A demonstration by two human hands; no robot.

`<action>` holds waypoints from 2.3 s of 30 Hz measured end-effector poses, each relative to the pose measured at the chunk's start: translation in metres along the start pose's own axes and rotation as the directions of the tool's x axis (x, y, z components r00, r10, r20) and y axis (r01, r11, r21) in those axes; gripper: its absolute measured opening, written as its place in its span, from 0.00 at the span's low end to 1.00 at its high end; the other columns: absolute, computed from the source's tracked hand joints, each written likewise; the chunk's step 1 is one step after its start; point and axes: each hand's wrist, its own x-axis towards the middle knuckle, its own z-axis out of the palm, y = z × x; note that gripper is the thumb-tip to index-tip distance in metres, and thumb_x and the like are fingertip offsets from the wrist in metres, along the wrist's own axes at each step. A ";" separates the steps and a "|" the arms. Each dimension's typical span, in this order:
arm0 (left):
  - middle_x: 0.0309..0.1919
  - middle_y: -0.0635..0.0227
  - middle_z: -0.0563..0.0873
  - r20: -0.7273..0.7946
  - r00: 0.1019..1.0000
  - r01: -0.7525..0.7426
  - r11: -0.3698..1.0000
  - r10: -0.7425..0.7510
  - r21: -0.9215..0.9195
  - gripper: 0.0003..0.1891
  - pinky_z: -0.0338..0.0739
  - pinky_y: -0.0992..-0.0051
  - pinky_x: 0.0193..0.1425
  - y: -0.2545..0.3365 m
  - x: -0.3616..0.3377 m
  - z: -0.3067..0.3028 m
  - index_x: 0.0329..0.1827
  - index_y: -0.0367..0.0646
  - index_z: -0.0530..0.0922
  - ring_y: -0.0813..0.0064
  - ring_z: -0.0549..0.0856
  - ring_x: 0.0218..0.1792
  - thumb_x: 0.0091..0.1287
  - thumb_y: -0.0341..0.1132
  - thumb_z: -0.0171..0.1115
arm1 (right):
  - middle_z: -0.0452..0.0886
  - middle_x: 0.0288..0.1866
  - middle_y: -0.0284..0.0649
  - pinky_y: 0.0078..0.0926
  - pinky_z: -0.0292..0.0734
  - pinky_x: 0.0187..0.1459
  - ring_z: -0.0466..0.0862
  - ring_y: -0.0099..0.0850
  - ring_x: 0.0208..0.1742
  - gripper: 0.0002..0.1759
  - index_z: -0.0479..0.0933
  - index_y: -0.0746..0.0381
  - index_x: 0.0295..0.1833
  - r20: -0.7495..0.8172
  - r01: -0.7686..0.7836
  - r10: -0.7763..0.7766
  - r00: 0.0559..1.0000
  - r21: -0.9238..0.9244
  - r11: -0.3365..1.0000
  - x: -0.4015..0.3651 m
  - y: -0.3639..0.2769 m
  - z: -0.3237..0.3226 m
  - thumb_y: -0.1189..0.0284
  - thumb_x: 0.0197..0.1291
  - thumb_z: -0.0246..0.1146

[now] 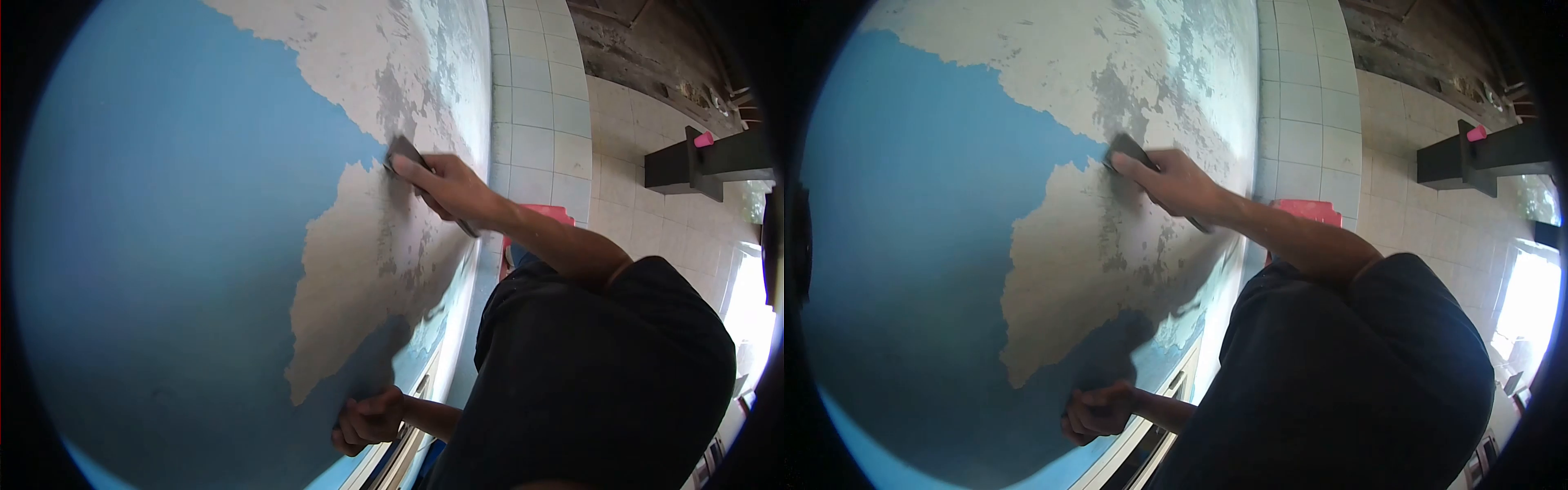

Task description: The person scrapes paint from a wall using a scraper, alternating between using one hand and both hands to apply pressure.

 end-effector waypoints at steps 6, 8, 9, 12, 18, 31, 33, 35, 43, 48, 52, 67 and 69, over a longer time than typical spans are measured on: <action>0.27 0.68 0.78 0.004 1.000 0.005 1.000 -0.006 0.018 0.09 0.68 0.63 0.53 0.001 0.002 0.001 0.32 0.40 0.74 0.69 0.75 0.36 0.69 0.34 0.50 | 0.63 0.15 0.25 0.16 0.53 0.12 0.60 0.13 0.11 0.32 0.72 0.60 0.32 -0.056 0.027 -0.026 0.998 0.012 1.000 -0.001 0.010 0.006 0.38 0.65 0.55; 0.28 0.68 0.78 0.017 1.000 0.014 1.000 -0.014 0.018 0.10 0.68 0.63 0.53 0.001 0.001 -0.001 0.32 0.40 0.74 0.69 0.75 0.36 0.69 0.34 0.50 | 0.65 0.16 0.25 0.15 0.55 0.12 0.62 0.14 0.12 0.33 0.73 0.61 0.32 -0.044 -0.018 0.017 0.999 -0.014 1.000 0.002 0.016 0.001 0.38 0.65 0.55; 0.28 0.68 0.78 0.010 1.000 0.010 1.000 -0.010 0.015 0.09 0.68 0.63 0.53 0.001 0.000 0.000 0.32 0.40 0.74 0.69 0.75 0.36 0.69 0.34 0.50 | 0.65 0.16 0.25 0.15 0.55 0.12 0.62 0.13 0.12 0.33 0.73 0.61 0.33 -0.047 0.016 -0.017 0.999 -0.021 1.000 0.006 0.009 0.000 0.38 0.65 0.55; 0.28 0.68 0.78 0.018 1.000 -0.005 1.000 0.005 0.024 0.09 0.67 0.63 0.52 0.001 -0.001 -0.001 0.32 0.40 0.74 0.69 0.74 0.36 0.69 0.34 0.50 | 0.65 0.16 0.25 0.16 0.56 0.13 0.63 0.13 0.13 0.33 0.72 0.61 0.32 -0.038 -0.010 0.008 0.999 -0.048 0.999 0.005 -0.006 -0.002 0.38 0.65 0.55; 0.28 0.69 0.78 0.018 1.000 0.007 1.000 -0.007 0.006 0.10 0.67 0.62 0.53 0.001 0.000 -0.001 0.33 0.40 0.74 0.70 0.74 0.36 0.70 0.35 0.50 | 0.64 0.16 0.25 0.15 0.55 0.14 0.63 0.13 0.13 0.33 0.73 0.60 0.33 -0.038 0.003 -0.001 0.999 0.041 0.999 0.000 -0.001 0.004 0.37 0.65 0.55; 0.28 0.69 0.78 0.004 1.000 0.001 1.000 -0.001 0.014 0.10 0.67 0.62 0.51 0.001 0.000 -0.001 0.32 0.40 0.76 0.68 0.74 0.37 0.70 0.34 0.52 | 0.65 0.15 0.24 0.16 0.56 0.12 0.62 0.14 0.12 0.33 0.73 0.60 0.31 -0.012 -0.017 0.017 1.000 -0.013 1.000 -0.001 0.002 -0.003 0.37 0.65 0.55; 0.28 0.68 0.78 0.006 1.000 0.004 1.000 -0.004 -0.002 0.10 0.67 0.62 0.51 0.002 0.002 0.001 0.32 0.40 0.76 0.67 0.74 0.37 0.70 0.34 0.51 | 0.65 0.14 0.24 0.16 0.56 0.12 0.62 0.14 0.12 0.34 0.73 0.60 0.31 -0.011 -0.055 0.054 0.998 -0.017 0.998 -0.004 0.009 0.000 0.36 0.65 0.54; 0.28 0.68 0.78 -0.008 1.000 0.021 1.000 -0.021 0.003 0.10 0.67 0.62 0.52 0.003 0.001 0.003 0.31 0.40 0.76 0.67 0.74 0.37 0.69 0.34 0.51 | 0.65 0.14 0.25 0.16 0.56 0.12 0.63 0.14 0.12 0.33 0.73 0.60 0.31 -0.041 0.000 -0.001 0.999 -0.019 1.000 0.001 0.004 0.000 0.37 0.65 0.55; 0.28 0.69 0.78 -0.007 1.000 0.019 1.000 -0.019 0.003 0.09 0.67 0.62 0.52 0.003 0.001 0.003 0.31 0.40 0.75 0.67 0.74 0.37 0.69 0.33 0.51 | 0.64 0.16 0.25 0.15 0.56 0.13 0.63 0.14 0.13 0.32 0.72 0.60 0.31 -0.032 -0.050 0.049 0.998 -0.013 0.999 -0.001 0.005 -0.004 0.39 0.65 0.57; 0.28 0.68 0.79 -0.003 1.000 0.017 1.000 -0.017 0.026 0.09 0.67 0.62 0.52 0.002 -0.001 0.001 0.31 0.39 0.75 0.68 0.74 0.36 0.69 0.33 0.51 | 0.66 0.15 0.25 0.15 0.57 0.13 0.64 0.14 0.12 0.33 0.73 0.59 0.30 -0.024 -0.051 0.050 0.998 -0.033 0.998 0.007 0.001 -0.009 0.37 0.64 0.57; 0.28 0.68 0.79 -0.018 1.000 0.004 1.000 -0.004 0.004 0.10 0.67 0.62 0.52 0.001 0.000 0.005 0.31 0.39 0.76 0.68 0.74 0.35 0.69 0.33 0.51 | 0.65 0.14 0.25 0.15 0.58 0.13 0.64 0.14 0.13 0.33 0.73 0.59 0.30 -0.033 -0.009 0.008 0.999 -0.024 1.000 0.009 0.009 -0.005 0.37 0.63 0.57; 0.28 0.69 0.78 0.014 1.000 -0.013 1.000 0.013 0.014 0.10 0.67 0.62 0.51 0.002 0.001 -0.001 0.32 0.38 0.75 0.68 0.74 0.36 0.70 0.33 0.51 | 0.63 0.14 0.24 0.15 0.54 0.13 0.61 0.13 0.12 0.33 0.73 0.60 0.30 -0.032 -0.049 0.048 0.998 -0.030 0.998 0.009 0.004 -0.012 0.38 0.63 0.58; 0.28 0.68 0.78 0.009 1.000 -0.009 1.000 0.009 0.010 0.10 0.67 0.62 0.51 0.002 0.001 0.001 0.32 0.39 0.76 0.67 0.73 0.37 0.70 0.34 0.50 | 0.64 0.14 0.24 0.15 0.54 0.13 0.61 0.13 0.13 0.33 0.74 0.61 0.30 -0.001 -0.049 0.049 0.999 0.007 0.999 0.004 0.002 -0.011 0.39 0.64 0.59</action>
